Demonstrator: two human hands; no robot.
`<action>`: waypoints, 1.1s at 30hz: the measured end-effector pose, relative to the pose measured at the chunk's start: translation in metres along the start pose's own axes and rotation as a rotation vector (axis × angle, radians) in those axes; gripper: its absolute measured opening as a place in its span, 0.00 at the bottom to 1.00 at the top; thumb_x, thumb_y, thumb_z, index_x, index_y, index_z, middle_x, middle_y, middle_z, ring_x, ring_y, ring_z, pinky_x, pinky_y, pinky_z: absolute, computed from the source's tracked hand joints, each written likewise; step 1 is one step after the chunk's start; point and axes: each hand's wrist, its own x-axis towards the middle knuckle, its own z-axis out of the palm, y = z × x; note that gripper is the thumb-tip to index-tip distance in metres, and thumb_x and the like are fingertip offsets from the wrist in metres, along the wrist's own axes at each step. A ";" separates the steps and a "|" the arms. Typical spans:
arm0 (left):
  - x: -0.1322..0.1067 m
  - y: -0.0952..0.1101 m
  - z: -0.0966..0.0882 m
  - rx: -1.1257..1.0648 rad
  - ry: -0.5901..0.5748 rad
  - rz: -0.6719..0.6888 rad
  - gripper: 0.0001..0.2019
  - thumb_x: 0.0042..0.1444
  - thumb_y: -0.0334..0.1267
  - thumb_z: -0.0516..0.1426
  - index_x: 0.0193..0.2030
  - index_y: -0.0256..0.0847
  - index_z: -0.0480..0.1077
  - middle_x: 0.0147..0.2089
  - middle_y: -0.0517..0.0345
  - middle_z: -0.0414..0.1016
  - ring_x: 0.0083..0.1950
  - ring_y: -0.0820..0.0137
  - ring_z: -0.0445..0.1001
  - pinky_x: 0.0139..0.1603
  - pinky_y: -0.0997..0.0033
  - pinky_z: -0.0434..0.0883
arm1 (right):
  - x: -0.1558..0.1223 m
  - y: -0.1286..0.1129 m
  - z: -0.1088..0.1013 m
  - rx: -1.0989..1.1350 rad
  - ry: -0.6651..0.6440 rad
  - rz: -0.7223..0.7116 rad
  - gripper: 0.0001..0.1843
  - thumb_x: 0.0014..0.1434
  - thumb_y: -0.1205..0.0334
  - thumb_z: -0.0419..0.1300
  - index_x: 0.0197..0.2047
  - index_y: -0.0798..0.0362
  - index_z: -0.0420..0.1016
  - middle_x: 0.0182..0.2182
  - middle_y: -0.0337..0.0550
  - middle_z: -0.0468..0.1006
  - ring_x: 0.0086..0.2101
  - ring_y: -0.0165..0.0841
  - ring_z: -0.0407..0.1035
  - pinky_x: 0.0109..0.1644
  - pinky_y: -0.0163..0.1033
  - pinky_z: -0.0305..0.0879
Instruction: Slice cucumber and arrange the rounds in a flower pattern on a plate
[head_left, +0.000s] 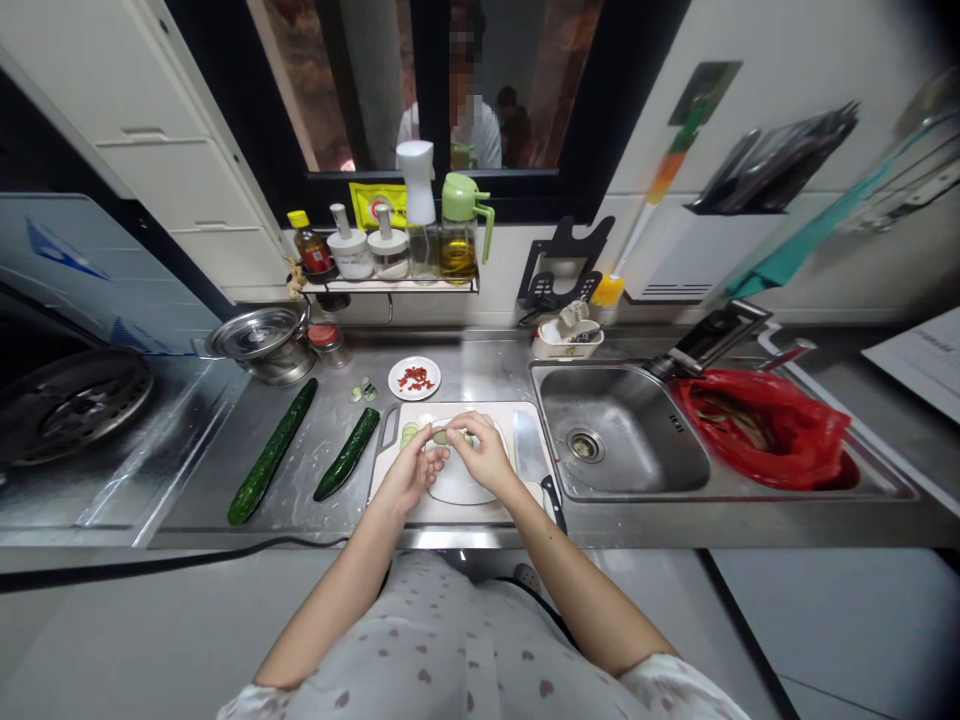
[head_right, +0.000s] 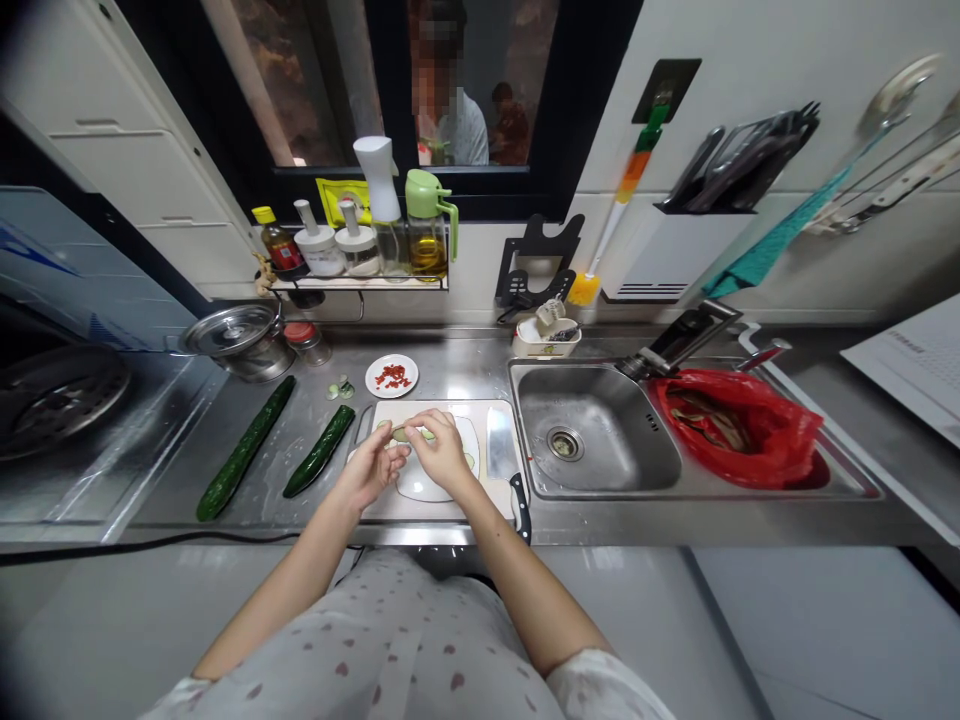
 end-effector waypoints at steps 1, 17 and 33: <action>0.000 0.002 0.000 -0.007 -0.004 0.018 0.24 0.47 0.55 0.63 0.46 0.43 0.69 0.27 0.63 0.71 0.21 0.79 0.65 0.20 0.80 0.52 | 0.000 0.000 0.000 0.002 -0.007 -0.007 0.08 0.62 0.57 0.57 0.36 0.48 0.77 0.37 0.43 0.78 0.44 0.37 0.69 0.52 0.44 0.62; 0.001 0.006 0.005 0.211 0.088 0.465 0.29 0.38 0.40 0.68 0.50 0.38 0.71 0.25 0.66 0.70 0.29 0.76 0.68 0.36 0.74 0.62 | -0.002 0.014 -0.005 0.271 -0.151 0.207 0.08 0.57 0.57 0.58 0.31 0.52 0.72 0.27 0.38 0.75 0.30 0.30 0.69 0.37 0.36 0.65; 0.013 -0.009 0.001 0.324 0.112 0.526 0.18 0.39 0.40 0.67 0.37 0.40 0.69 0.24 0.67 0.66 0.27 0.78 0.64 0.32 0.76 0.60 | 0.011 0.029 -0.030 0.156 -0.259 0.217 0.08 0.54 0.57 0.59 0.33 0.53 0.73 0.27 0.37 0.74 0.28 0.29 0.65 0.34 0.34 0.62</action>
